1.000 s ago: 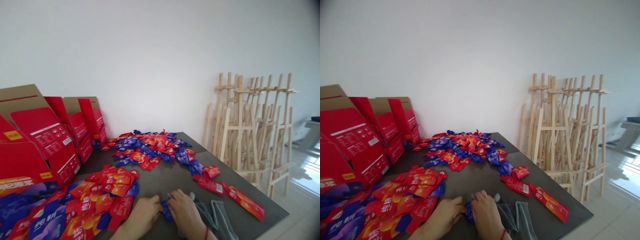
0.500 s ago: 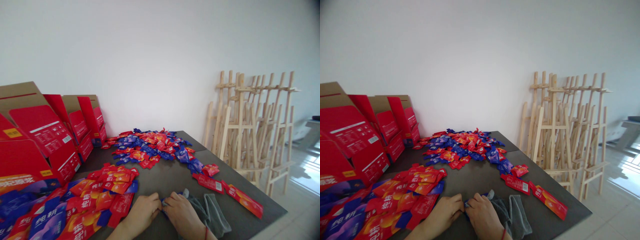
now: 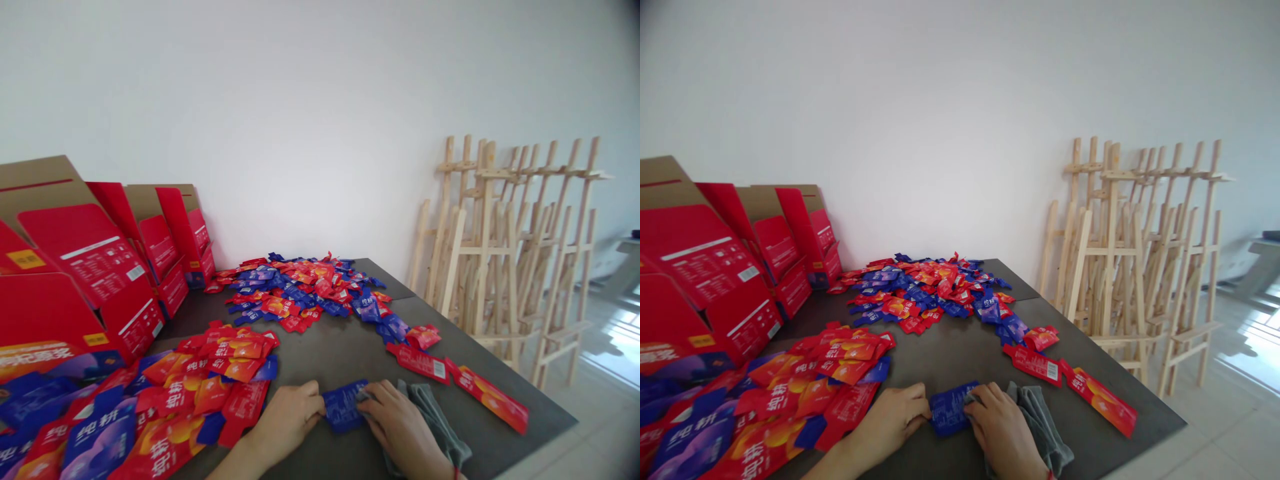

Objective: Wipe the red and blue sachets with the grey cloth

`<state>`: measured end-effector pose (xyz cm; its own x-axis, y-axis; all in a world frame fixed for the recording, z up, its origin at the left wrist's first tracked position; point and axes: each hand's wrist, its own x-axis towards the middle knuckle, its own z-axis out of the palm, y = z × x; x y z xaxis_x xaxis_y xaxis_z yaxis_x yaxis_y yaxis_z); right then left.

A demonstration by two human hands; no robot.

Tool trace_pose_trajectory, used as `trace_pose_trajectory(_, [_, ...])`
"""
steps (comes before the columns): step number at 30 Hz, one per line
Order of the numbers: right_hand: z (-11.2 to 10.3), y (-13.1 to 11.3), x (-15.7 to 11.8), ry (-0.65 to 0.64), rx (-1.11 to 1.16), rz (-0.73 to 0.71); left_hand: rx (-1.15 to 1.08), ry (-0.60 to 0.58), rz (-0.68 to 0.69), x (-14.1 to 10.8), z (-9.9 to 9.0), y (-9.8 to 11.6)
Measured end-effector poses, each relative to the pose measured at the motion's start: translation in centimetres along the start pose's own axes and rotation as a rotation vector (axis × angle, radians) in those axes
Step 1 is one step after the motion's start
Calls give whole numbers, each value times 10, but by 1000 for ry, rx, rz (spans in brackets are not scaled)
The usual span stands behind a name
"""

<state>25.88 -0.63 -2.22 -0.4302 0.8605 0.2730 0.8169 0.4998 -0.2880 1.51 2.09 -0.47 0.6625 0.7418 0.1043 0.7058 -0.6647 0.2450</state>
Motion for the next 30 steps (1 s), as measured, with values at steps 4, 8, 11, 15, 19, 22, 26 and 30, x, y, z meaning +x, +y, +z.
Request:
trace_pose_trajectory(4, [-3, 12, 4, 51, -60, 167, -168, 92, -16, 0, -1, 1])
trace_pose_trajectory(8, [-12, 18, 8, 186, -78, 211, -506, 236, -171, 5, 4, 1])
trace_pose_trajectory(11, [-22, 9, 12, 296, -69, 140, -860, 195, -397, 11, 18, -2])
trace_pose_trajectory(15, [-17, -23, 22, 289, -34, -37, -1131, 122, -500, 18, 35, -4])
trace_pose_trajectory(19, [9, -58, 36, 115, -63, -121, -1124, 147, -493, 17, 42, -6])
trace_pose_trajectory(22, [20, -67, 41, 15, -113, -94, -1101, 158, -502, 17, 45, -9])
trace_pose_trajectory(26, [18, -54, 38, -23, -60, -52, -1093, 144, -514, 18, 49, -11])
trace_pose_trajectory(30, [14, -31, 27, -5, -44, 30, -1053, 146, -540, 18, 50, -11])
